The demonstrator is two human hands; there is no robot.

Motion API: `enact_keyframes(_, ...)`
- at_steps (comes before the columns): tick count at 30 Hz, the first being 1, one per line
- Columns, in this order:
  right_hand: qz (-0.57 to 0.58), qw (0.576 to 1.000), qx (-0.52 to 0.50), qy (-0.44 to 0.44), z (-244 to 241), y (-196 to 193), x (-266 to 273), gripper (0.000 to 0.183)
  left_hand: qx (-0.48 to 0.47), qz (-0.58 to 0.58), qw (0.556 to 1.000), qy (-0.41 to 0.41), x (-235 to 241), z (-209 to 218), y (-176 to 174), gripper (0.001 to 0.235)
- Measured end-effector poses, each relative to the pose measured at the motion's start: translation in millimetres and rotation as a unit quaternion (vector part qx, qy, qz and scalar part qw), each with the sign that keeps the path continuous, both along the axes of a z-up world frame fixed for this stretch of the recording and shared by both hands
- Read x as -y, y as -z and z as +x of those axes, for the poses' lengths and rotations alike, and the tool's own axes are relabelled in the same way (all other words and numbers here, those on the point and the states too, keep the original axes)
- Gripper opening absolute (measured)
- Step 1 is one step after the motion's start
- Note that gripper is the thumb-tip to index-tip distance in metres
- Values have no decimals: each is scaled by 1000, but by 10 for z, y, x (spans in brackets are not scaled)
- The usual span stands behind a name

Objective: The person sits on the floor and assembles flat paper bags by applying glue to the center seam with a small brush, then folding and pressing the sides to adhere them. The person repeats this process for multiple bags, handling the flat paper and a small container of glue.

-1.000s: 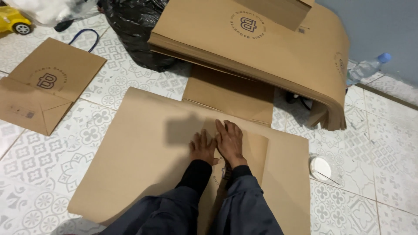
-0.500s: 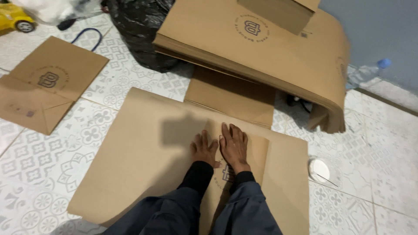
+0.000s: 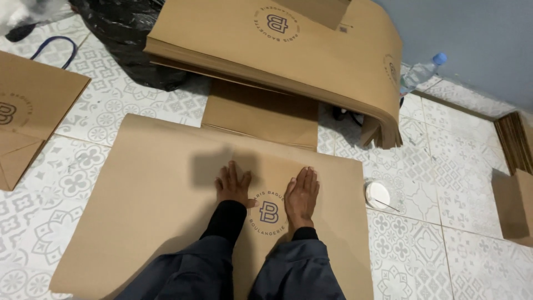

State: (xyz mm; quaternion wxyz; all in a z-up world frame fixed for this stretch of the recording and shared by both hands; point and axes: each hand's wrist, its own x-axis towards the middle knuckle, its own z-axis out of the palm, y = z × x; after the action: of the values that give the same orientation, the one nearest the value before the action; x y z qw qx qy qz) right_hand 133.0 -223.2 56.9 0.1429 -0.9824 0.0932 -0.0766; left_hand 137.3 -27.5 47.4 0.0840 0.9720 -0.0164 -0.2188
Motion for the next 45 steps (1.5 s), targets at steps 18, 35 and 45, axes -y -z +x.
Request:
enact_keyframes(18,-87,971,-222,15,-346,-433,19,71,-15,22,1000,12,-1,28,-29,105)
enact_keyframes(35,-124,951,-281,-25,-733,-607,94,70,6,47,999,-1,36,29,148,100)
enact_keyframes(45,-189,945,-258,-64,-1070,-573,156,71,0,23,1000,-11,17,43,63,100)
